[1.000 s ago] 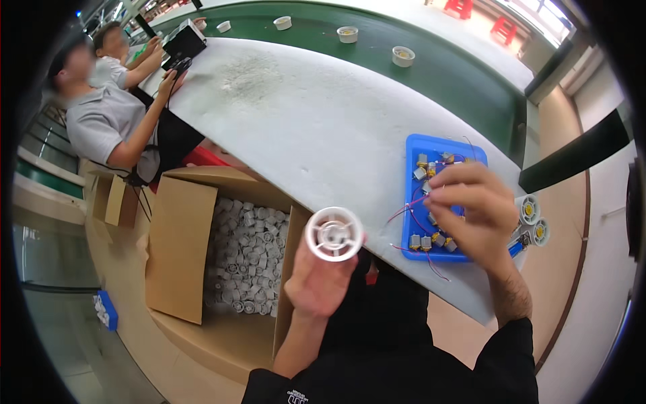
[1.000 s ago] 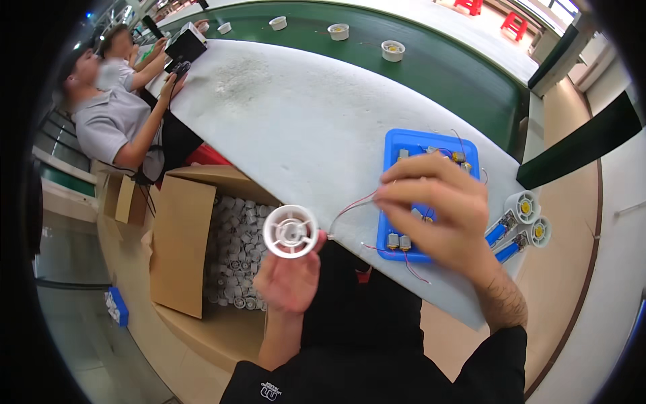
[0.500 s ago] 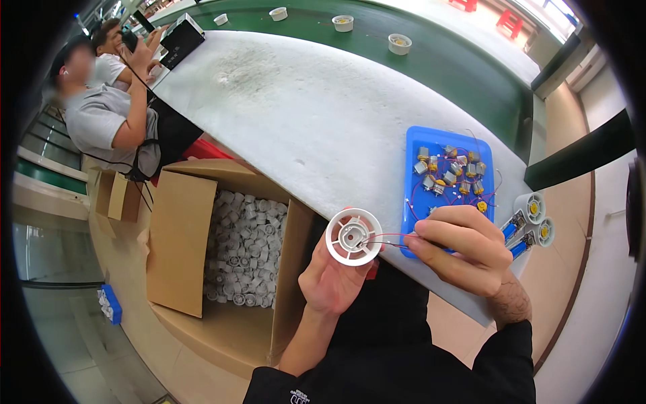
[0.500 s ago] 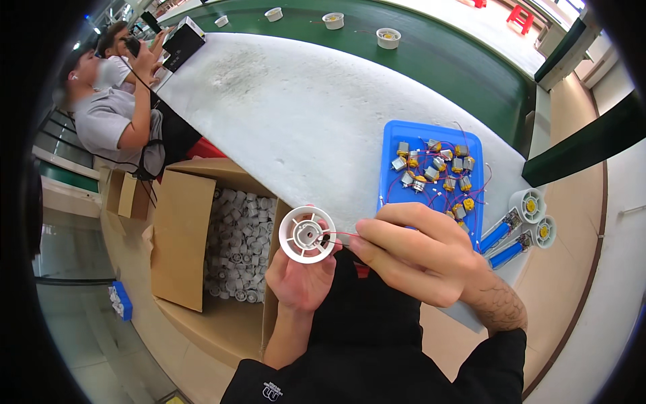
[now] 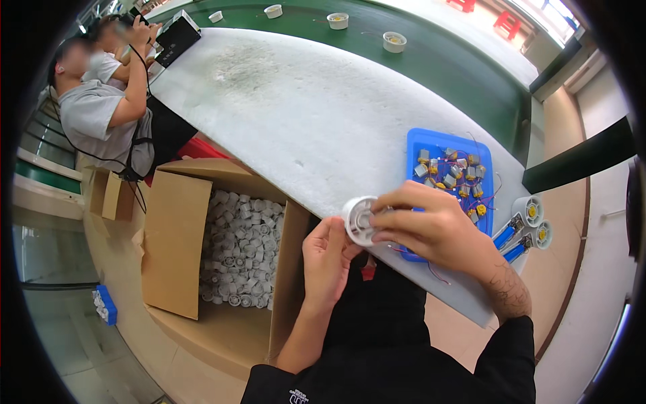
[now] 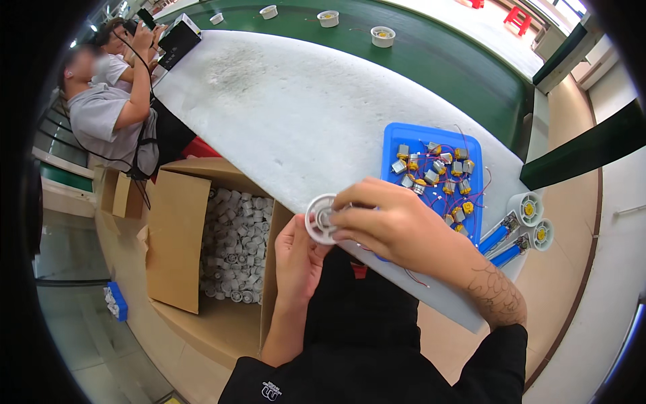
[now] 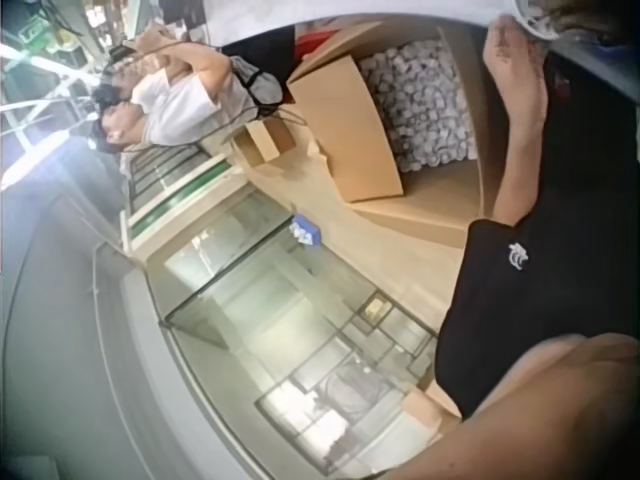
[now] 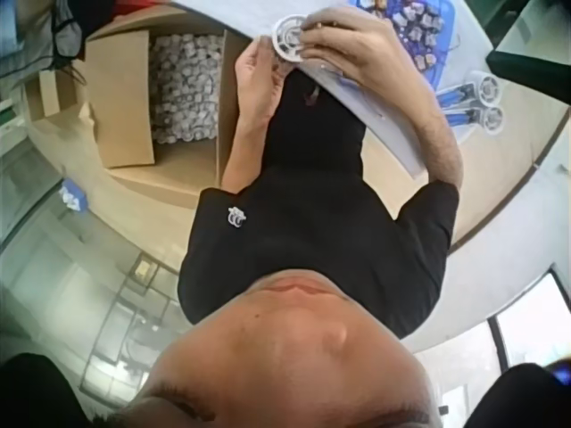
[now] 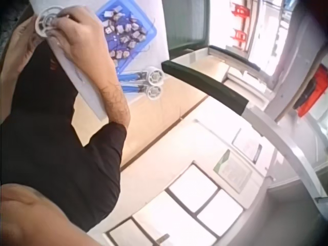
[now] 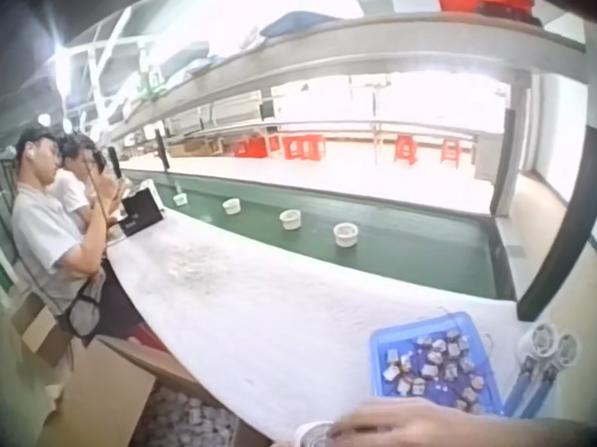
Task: The person assembles components by taking plastic housings from a box, inserting motors with wires from a tray into the housings, and placing the assembled units onto a conveyor belt.
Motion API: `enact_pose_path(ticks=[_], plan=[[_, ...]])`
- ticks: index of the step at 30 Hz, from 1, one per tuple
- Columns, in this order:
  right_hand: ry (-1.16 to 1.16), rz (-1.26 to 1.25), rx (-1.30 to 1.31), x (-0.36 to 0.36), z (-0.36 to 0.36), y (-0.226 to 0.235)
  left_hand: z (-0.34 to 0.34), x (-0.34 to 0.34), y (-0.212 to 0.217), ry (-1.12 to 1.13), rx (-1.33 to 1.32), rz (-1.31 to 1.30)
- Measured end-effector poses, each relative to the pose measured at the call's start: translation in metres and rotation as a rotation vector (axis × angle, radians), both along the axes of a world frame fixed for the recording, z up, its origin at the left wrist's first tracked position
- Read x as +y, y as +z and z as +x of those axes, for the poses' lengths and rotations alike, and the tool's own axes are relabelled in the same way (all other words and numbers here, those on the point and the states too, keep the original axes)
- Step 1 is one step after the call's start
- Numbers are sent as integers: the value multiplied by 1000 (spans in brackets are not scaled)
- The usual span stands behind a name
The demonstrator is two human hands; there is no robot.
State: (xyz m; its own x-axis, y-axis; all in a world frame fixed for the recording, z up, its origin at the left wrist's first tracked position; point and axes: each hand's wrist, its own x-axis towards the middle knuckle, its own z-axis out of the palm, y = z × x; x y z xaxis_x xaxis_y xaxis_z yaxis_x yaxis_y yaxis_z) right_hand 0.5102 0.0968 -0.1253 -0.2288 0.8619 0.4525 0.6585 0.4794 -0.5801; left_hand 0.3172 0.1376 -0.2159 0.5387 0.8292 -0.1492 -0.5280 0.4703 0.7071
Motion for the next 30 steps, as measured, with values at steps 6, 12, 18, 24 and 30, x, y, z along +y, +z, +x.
enact_pose_path(ticks=[6, 12, 18, 24, 30], plan=[[-81, -348, 81, 20, 3, -3, -2, 23, 4, 9, 235, 15], [-51, -456, 183, 39, 1, -10, -4, 32, -5, 91, 409, 132], [-162, -470, 105, 45, -15, -5, -9, 32, -4, 132, 530, 175], [-333, -431, 44, 38, -24, -5, -9, 30, -6, 199, 501, 196], [-392, -375, 249, 32, -33, -12, -8, 27, -9, 155, 480, 195]])
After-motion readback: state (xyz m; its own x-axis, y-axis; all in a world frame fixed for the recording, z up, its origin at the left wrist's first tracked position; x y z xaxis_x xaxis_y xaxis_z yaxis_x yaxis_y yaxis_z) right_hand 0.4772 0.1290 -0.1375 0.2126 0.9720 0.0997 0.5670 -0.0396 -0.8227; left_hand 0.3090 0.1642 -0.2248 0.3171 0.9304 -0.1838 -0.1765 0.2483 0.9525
